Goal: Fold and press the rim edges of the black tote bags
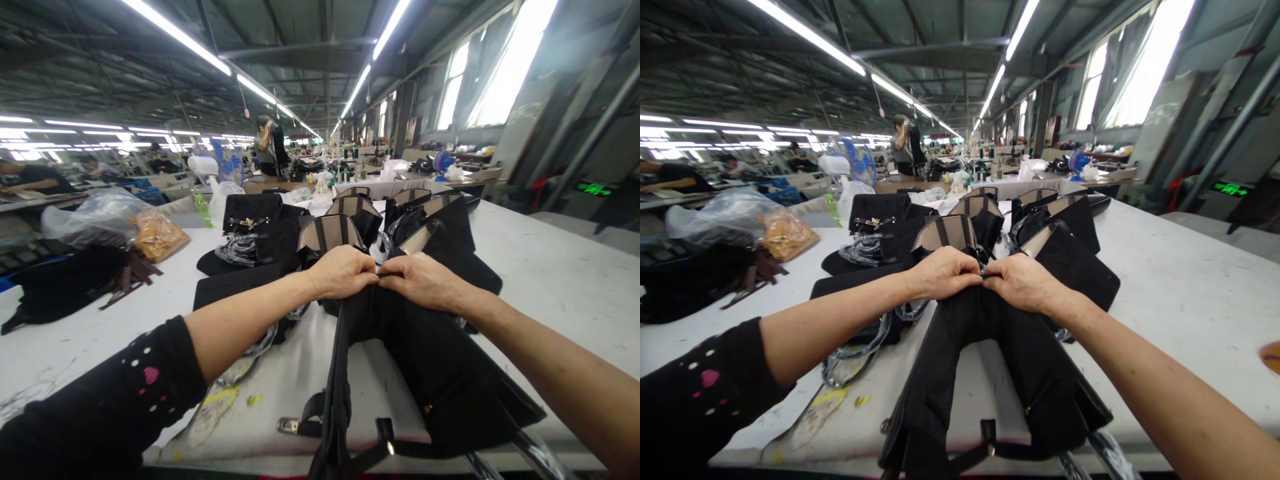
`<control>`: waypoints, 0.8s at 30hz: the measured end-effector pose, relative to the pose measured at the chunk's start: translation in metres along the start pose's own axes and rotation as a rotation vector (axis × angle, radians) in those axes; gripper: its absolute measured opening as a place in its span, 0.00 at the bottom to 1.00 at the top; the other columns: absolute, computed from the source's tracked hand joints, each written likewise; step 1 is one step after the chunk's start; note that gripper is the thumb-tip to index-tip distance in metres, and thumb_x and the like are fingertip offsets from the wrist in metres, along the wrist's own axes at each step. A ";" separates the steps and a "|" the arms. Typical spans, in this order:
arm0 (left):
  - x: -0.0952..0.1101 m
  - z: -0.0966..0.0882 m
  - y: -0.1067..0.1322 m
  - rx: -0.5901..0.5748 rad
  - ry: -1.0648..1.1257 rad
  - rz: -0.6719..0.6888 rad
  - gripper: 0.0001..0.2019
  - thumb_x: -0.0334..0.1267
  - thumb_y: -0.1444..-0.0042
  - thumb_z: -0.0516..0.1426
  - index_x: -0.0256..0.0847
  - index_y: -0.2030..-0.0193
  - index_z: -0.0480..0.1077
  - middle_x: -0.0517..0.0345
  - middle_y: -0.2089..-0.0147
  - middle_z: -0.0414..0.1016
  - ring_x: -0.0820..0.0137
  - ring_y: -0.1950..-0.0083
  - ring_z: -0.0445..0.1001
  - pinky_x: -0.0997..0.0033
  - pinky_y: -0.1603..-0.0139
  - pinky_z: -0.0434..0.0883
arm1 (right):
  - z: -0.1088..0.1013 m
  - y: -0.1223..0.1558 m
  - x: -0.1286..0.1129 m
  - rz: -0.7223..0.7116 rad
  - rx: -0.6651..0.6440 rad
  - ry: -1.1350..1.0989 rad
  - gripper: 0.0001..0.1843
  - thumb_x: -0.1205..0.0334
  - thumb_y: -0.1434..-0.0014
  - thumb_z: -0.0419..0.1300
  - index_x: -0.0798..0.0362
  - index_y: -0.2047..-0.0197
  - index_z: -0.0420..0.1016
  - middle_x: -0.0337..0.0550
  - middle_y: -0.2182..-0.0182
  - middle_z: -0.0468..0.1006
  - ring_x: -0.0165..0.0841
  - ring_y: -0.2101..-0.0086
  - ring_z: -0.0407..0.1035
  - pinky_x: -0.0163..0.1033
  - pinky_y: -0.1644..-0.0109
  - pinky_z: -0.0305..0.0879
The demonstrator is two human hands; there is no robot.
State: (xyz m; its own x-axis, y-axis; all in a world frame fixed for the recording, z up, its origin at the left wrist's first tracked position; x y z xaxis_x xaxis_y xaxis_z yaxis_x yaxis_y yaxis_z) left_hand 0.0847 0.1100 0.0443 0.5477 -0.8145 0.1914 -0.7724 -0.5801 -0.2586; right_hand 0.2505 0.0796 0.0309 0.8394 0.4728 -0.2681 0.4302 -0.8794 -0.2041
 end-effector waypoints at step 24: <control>0.063 -0.021 0.033 0.280 0.331 -0.018 0.24 0.56 0.48 0.58 0.40 0.52 0.70 0.57 0.62 0.76 0.71 0.66 0.73 0.74 0.64 0.69 | -0.045 0.088 0.052 0.241 0.092 -0.207 0.16 0.56 0.44 0.57 0.41 0.54 0.80 0.38 0.58 0.80 0.41 0.56 0.72 0.41 0.49 0.63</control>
State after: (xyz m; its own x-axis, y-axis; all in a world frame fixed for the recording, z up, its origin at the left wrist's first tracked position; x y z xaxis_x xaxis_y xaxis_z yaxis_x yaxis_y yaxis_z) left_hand 0.0872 0.0398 0.0678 0.3920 -0.7848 0.4801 -0.6217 -0.6106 -0.4906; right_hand 0.3472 0.0245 0.0409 0.8241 0.2617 -0.5023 0.1881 -0.9630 -0.1932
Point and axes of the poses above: each hand's wrist, its own y-axis away from the middle knuckle, its own z-axis out of the palm, x = y × z, the point moved 2 cm from there along -y, towards the middle knuckle
